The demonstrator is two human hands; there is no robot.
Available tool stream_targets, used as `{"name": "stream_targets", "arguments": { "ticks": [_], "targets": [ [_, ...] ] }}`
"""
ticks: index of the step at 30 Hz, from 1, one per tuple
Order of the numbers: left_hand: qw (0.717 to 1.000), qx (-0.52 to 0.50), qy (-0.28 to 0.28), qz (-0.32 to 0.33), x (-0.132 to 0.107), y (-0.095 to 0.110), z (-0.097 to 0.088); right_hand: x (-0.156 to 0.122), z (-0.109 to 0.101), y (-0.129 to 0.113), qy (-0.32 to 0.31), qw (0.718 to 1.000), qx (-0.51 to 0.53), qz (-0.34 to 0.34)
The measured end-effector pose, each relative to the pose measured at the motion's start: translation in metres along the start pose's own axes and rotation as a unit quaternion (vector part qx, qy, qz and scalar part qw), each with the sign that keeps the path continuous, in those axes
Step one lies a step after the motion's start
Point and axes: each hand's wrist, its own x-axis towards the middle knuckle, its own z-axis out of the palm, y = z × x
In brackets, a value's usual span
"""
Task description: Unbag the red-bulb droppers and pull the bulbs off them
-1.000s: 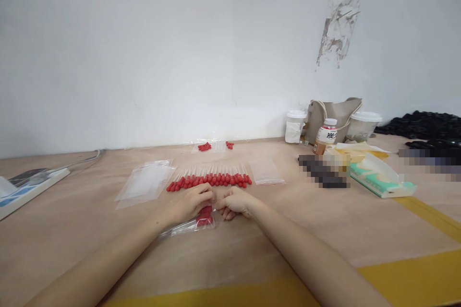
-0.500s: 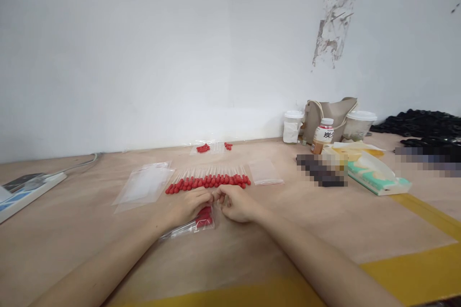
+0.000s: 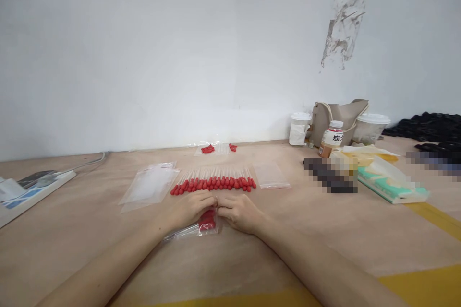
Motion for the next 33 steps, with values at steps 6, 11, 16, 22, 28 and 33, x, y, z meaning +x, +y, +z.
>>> {"name": "stream_targets", "arguments": {
  "ticks": [6, 11, 16, 22, 28, 33],
  "targets": [
    [0.992, 0.09, 0.035, 0.076, 0.0, -0.005, 0.009, -0.002, -0.004, 0.002, -0.006, 0.999, -0.053, -0.011],
    [0.984, 0.128, 0.016, 0.121, 0.003, -0.005, 0.007, 0.0, -0.003, 0.002, -0.023, 0.996, -0.076, -0.038],
    [0.983, 0.116, -0.013, 0.139, 0.007, -0.003, 0.001, 0.002, -0.006, 0.003, -0.088, 0.992, -0.066, -0.06],
    [0.986, 0.115, -0.034, 0.116, 0.003, -0.011, -0.021, 0.001, -0.021, 0.006, -0.139, 0.989, -0.029, -0.035],
    [0.997, 0.058, -0.036, 0.027, -0.004, -0.008, -0.033, 0.002, -0.035, -0.002, -0.131, 0.975, 0.109, 0.144],
    [0.979, -0.158, -0.023, -0.124, -0.028, 0.015, -0.03, 0.003, -0.018, -0.001, -0.071, 0.928, 0.23, 0.284]
  ]
}}
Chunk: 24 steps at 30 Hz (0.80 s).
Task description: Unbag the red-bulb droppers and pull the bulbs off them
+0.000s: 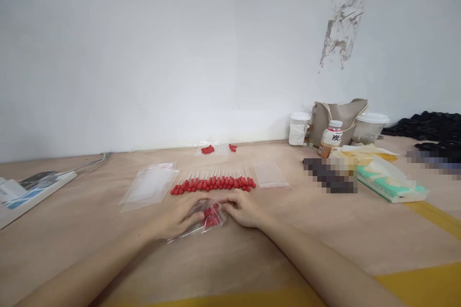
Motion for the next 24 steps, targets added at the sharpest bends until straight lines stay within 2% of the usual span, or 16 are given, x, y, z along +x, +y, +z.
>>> {"name": "stream_targets", "arguments": {
  "ticks": [3, 5, 10, 16, 21, 24],
  "targets": [
    [0.996, -0.067, -0.028, -0.049, -0.023, 0.002, 0.003, 0.005, 0.007, 0.006, -0.02, 0.998, 0.056, 0.028],
    [0.993, -0.088, -0.026, -0.072, -0.033, -0.001, 0.006, 0.008, 0.009, 0.007, -0.042, 0.995, 0.074, 0.052],
    [0.989, -0.122, 0.012, -0.082, -0.034, -0.01, 0.016, 0.012, 0.005, 0.001, -0.083, 0.992, 0.09, 0.036],
    [0.988, -0.12, 0.028, -0.088, -0.031, -0.012, 0.019, 0.01, 0.008, 0.0, -0.041, 0.991, 0.103, 0.079],
    [0.989, -0.114, 0.033, -0.091, -0.031, -0.01, 0.018, 0.011, 0.017, -0.001, -0.037, 0.983, 0.166, 0.066],
    [0.989, -0.107, 0.036, -0.092, -0.031, -0.009, 0.017, 0.012, 0.016, -0.001, -0.012, 0.982, 0.177, 0.058]
  ]
}}
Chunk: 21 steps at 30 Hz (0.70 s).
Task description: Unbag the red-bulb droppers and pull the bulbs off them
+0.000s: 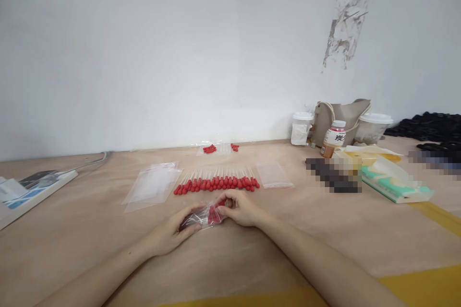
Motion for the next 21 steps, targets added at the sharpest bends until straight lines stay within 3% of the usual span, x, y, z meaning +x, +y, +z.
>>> {"name": "stream_targets", "arguments": {
  "ticks": [4, 10, 17, 21],
  "targets": [
    [1.0, 0.009, -0.004, -0.004, 0.0, 0.001, -0.001, -0.002, -0.011, -0.002, 0.024, 1.0, 0.009, 0.013],
    [1.0, 0.009, -0.008, -0.009, 0.0, 0.001, -0.001, -0.007, -0.016, 0.0, -0.057, 0.998, 0.005, 0.01],
    [1.0, 0.008, -0.013, -0.012, 0.0, 0.002, -0.002, -0.006, -0.012, 0.004, -0.014, 0.999, -0.019, -0.023],
    [0.999, 0.015, -0.025, -0.017, 0.0, 0.004, -0.004, -0.007, -0.03, 0.002, -0.011, 1.0, 0.024, -0.003]
  ]
}}
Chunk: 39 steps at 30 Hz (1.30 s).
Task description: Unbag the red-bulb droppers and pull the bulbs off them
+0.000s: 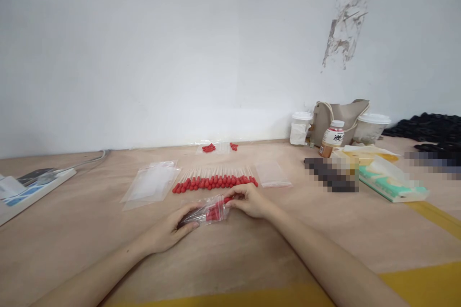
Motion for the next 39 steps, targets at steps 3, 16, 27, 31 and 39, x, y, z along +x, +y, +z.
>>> {"name": "stream_targets", "arguments": {
  "ticks": [3, 16, 27, 31, 39],
  "targets": [
    [1.0, 0.004, -0.008, -0.01, -0.001, 0.002, -0.002, -0.003, -0.032, -0.006, 0.005, 0.999, 0.026, 0.023],
    [0.999, -0.03, -0.023, -0.006, -0.003, -0.003, -0.002, 0.007, -0.069, 0.006, 0.319, 0.942, -0.1, -0.038],
    [0.999, -0.025, -0.042, -0.013, -0.001, 0.001, -0.006, 0.03, -0.019, 0.027, 0.166, 0.891, -0.404, -0.123],
    [0.999, -0.014, -0.039, -0.008, -0.001, 0.001, -0.005, 0.029, -0.016, 0.023, 0.135, 0.884, -0.434, -0.104],
    [0.999, -0.04, -0.014, -0.023, -0.001, -0.002, -0.003, 0.01, -0.02, -0.002, 0.201, 0.891, -0.401, -0.072]
  ]
}}
